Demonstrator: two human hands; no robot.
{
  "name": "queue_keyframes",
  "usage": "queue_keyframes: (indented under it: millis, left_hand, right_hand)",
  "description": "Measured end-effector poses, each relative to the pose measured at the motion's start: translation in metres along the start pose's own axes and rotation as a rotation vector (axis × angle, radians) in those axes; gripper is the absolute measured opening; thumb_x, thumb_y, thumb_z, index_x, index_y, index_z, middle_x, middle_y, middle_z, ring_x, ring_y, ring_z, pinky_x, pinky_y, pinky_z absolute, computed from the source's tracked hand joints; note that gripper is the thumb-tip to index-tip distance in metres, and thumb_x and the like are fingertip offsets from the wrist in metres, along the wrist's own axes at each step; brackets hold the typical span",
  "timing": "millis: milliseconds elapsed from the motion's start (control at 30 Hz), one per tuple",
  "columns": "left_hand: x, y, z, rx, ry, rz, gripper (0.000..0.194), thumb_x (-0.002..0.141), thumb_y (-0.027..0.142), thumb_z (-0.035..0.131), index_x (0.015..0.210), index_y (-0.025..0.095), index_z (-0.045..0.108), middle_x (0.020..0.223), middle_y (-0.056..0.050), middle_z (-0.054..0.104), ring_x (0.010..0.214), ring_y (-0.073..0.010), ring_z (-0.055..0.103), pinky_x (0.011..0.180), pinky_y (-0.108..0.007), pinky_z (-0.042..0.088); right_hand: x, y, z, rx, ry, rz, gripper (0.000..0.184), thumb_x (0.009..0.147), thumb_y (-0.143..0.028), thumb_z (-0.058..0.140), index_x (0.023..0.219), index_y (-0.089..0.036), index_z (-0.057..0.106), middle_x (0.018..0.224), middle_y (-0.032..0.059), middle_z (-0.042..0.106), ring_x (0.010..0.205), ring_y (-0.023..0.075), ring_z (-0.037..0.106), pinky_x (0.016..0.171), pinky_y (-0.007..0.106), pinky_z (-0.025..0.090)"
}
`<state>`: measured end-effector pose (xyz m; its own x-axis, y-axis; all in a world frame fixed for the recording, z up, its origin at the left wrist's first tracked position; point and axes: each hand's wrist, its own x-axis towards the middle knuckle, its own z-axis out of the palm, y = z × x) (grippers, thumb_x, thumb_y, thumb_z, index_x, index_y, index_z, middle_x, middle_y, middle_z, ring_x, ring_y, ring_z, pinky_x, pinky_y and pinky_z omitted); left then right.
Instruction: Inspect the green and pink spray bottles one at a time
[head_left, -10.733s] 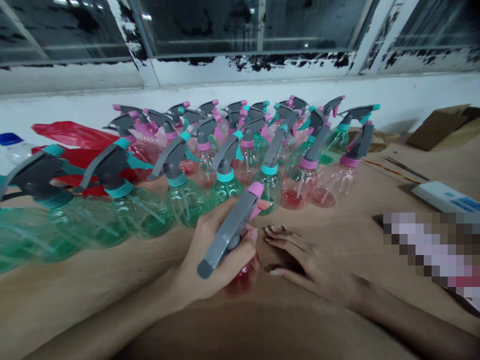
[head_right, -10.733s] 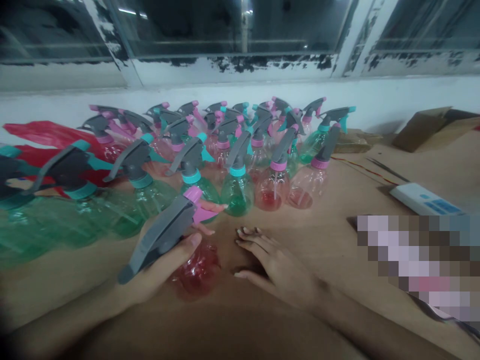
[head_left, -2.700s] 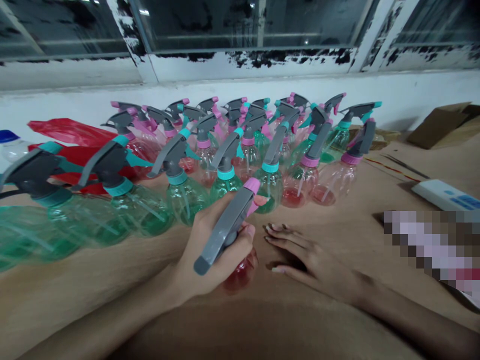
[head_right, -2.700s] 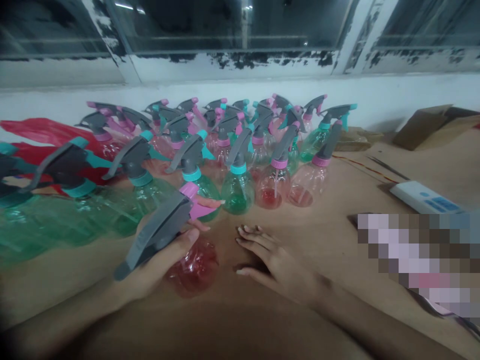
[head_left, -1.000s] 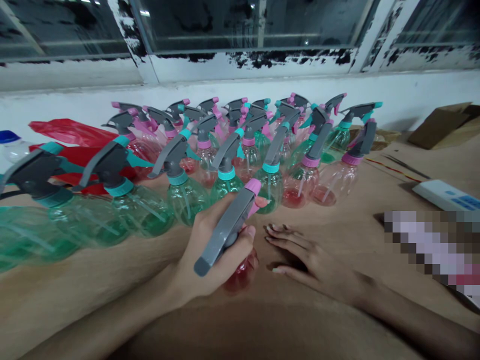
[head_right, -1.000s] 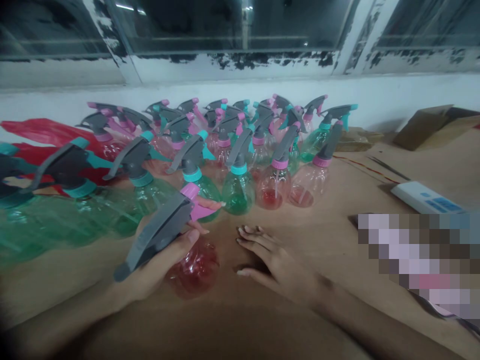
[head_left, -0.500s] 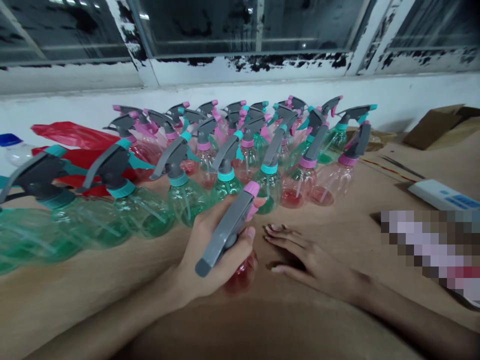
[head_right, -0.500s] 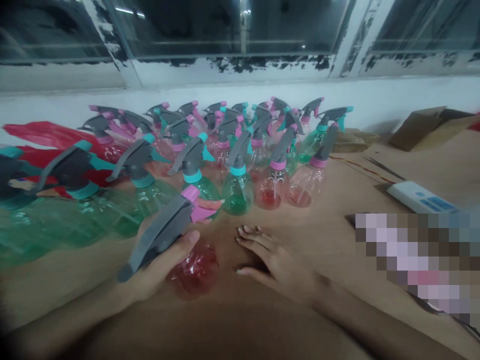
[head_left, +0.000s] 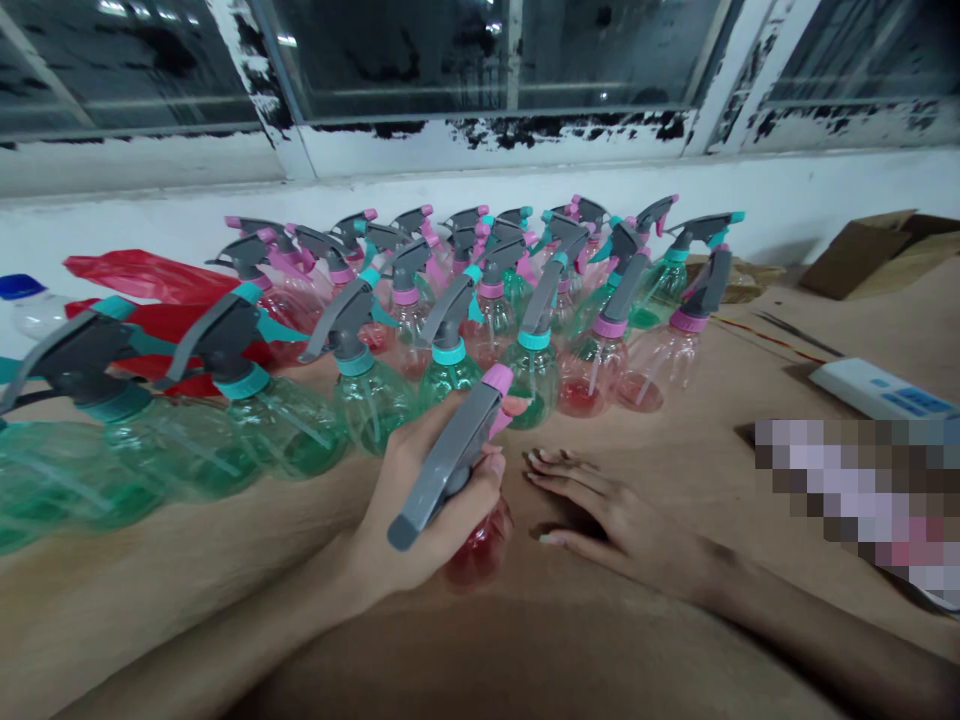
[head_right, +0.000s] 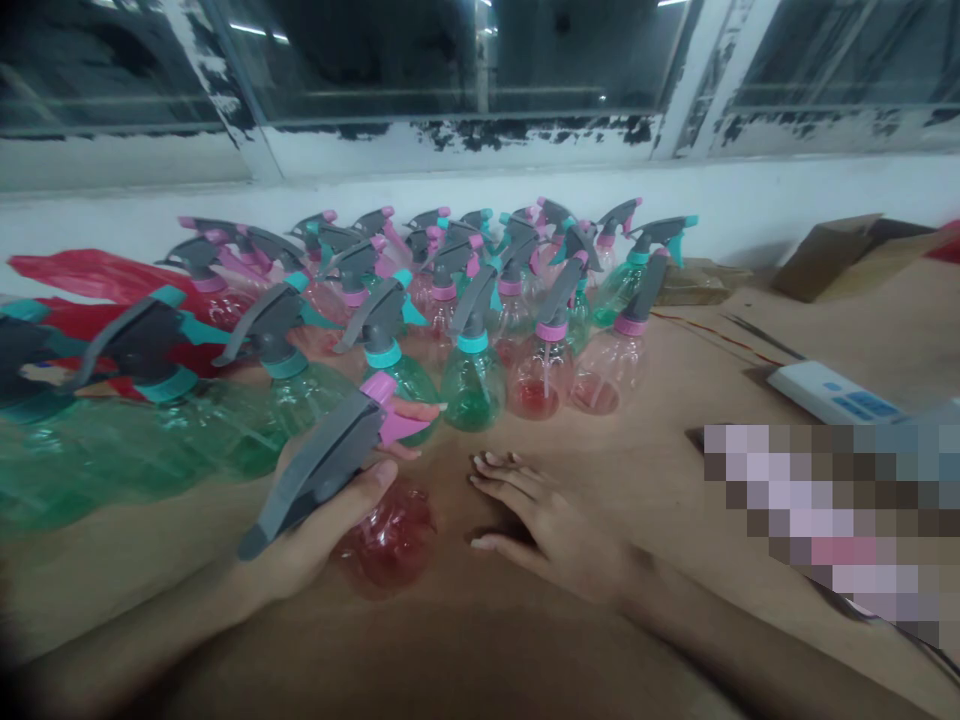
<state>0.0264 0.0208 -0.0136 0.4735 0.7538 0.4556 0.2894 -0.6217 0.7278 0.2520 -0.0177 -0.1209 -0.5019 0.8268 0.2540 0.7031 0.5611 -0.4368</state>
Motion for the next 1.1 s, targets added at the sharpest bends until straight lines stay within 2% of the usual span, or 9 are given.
queue_keyframes:
  millis: [233,433,600,700,800,867,1000,1100]
  left_hand:
    - [0.001,0.001,0.000,0.013,-0.012,-0.030,0.011,0.078,0.018,0.048,0.080,0.025,0.055,0.072,0.003,0.059,0.051,-0.0127,0.052,0.057,-0.028,0.049]
    - [0.001,0.002,0.001,0.028,-0.018,-0.051,0.010,0.078,0.018,0.048,0.080,0.025,0.055,0.077,0.001,0.062,0.059,-0.0146,0.057,0.060,-0.029,0.050]
    - [0.003,0.006,0.009,0.040,-0.023,-0.030,0.008,0.079,0.020,0.049,0.082,0.025,0.054,0.067,0.002,0.057,0.056,-0.0155,0.055,0.056,-0.029,0.048]
    - [0.008,0.010,0.020,-0.004,-0.037,0.001,0.012,0.078,0.017,0.049,0.084,0.026,0.054,0.073,0.002,0.059,0.060,-0.0153,0.058,0.060,-0.029,0.050]
    - [0.015,0.014,0.036,-0.053,-0.006,0.039,0.012,0.077,0.018,0.050,0.085,0.026,0.054,0.078,0.000,0.059,0.066,-0.0171,0.061,0.064,-0.032,0.053]
    - [0.019,0.016,0.048,-0.068,-0.003,0.017,0.013,0.079,0.020,0.051,0.089,0.025,0.056,0.080,-0.002,0.060,0.068,-0.0191,0.061,0.065,-0.036,0.054]
    - [0.027,0.022,0.072,-0.150,-0.022,-0.087,0.027,0.082,0.023,0.051,0.109,0.024,0.055,0.095,-0.006,0.065,0.080,-0.0228,0.064,0.074,-0.042,0.055]
    - [0.035,0.028,0.093,-0.167,-0.030,-0.081,0.024,0.082,0.025,0.053,0.105,0.022,0.054,0.092,-0.006,0.063,0.083,-0.0236,0.064,0.080,-0.045,0.053]
  right_hand:
    - [0.000,-0.001,-0.001,0.019,-0.001,0.002,0.058,0.090,-0.046,0.052,0.140,-0.021,0.038,0.143,0.0072,0.046,0.134,0.0215,0.037,0.112,0.045,0.030]
    - [0.002,0.001,0.000,0.033,-0.029,0.003,0.059,0.090,-0.048,0.049,0.141,-0.022,0.036,0.144,0.0069,0.044,0.135,0.0211,0.035,0.113,0.045,0.028]
    - [0.002,-0.002,-0.005,0.121,-0.037,0.027,0.068,0.086,-0.053,0.054,0.143,-0.022,0.032,0.146,0.0096,0.041,0.135,0.0252,0.035,0.111,0.048,0.028]
    - [0.001,-0.011,-0.018,0.184,-0.056,0.128,0.078,0.079,-0.059,0.059,0.143,-0.025,0.031,0.141,0.0108,0.046,0.128,0.0297,0.044,0.104,0.050,0.038]
    - [-0.002,-0.019,-0.035,0.223,-0.036,0.188,0.078,0.076,-0.059,0.062,0.141,-0.029,0.031,0.135,0.0093,0.052,0.117,0.0307,0.054,0.094,0.050,0.046]
    - [-0.006,-0.022,-0.046,0.230,0.007,0.199,0.076,0.076,-0.058,0.064,0.139,-0.030,0.033,0.133,0.0084,0.054,0.115,0.0303,0.056,0.092,0.048,0.048]
    - [-0.023,-0.026,-0.064,0.187,0.102,0.195,0.082,0.071,-0.058,0.068,0.139,-0.029,0.032,0.132,0.0090,0.054,0.114,0.0303,0.056,0.091,0.046,0.049]
    - [-0.037,-0.030,-0.070,0.111,0.142,0.222,0.085,0.069,-0.064,0.066,0.138,-0.025,0.034,0.126,0.0114,0.057,0.107,0.0310,0.060,0.085,0.046,0.052]
